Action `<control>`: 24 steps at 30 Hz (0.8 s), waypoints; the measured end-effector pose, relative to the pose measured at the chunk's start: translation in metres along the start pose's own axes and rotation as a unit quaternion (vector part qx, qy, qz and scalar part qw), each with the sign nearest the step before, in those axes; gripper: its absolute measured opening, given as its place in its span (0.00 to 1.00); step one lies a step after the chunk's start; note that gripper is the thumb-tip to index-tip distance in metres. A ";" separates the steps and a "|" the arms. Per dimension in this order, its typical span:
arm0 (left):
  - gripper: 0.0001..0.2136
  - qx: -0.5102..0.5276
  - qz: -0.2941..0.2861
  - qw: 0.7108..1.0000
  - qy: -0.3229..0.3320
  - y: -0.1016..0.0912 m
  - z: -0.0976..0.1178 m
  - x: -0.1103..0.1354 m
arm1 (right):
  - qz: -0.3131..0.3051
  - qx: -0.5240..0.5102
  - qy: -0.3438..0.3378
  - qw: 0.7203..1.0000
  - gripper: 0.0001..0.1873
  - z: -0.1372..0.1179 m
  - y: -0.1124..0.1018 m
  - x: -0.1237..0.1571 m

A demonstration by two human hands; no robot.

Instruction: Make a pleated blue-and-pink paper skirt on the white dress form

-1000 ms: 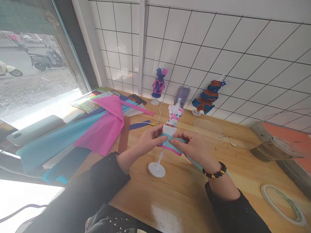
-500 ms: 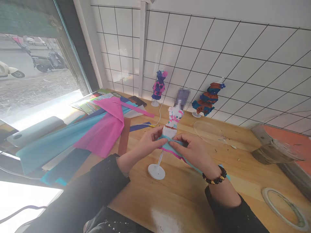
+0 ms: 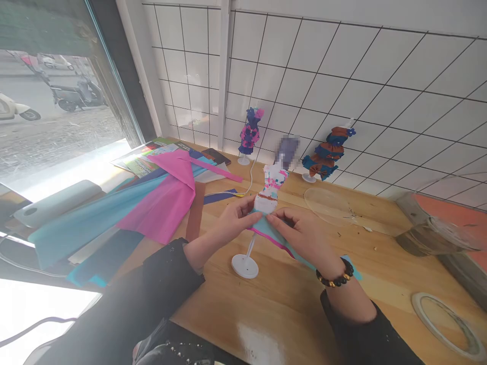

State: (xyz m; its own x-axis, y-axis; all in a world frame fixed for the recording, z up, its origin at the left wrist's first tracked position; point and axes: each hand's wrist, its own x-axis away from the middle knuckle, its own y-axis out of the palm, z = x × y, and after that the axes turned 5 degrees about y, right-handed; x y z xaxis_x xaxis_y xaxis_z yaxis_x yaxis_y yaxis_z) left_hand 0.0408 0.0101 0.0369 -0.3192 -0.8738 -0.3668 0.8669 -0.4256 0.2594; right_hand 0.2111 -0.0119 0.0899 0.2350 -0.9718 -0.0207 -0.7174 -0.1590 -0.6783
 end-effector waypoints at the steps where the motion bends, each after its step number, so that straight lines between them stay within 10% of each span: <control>1: 0.22 0.002 0.002 1.000 -0.004 0.000 0.000 0.000 | 0.007 0.011 -0.012 1.000 0.17 0.001 0.001 0.000; 24: 0.21 -0.048 -0.011 0.999 -0.018 -0.002 -0.001 0.001 | 0.036 0.053 -0.021 0.998 0.17 0.003 0.005 -0.001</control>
State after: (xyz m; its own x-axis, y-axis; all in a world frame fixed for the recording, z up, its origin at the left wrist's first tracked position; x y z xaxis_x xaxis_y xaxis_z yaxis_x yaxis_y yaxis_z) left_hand 0.0395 0.0100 0.0355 -0.3497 -0.8733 -0.3392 0.8920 -0.4210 0.1645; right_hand 0.2095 -0.0111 0.0845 0.2150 -0.9714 -0.1009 -0.6602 -0.0684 -0.7479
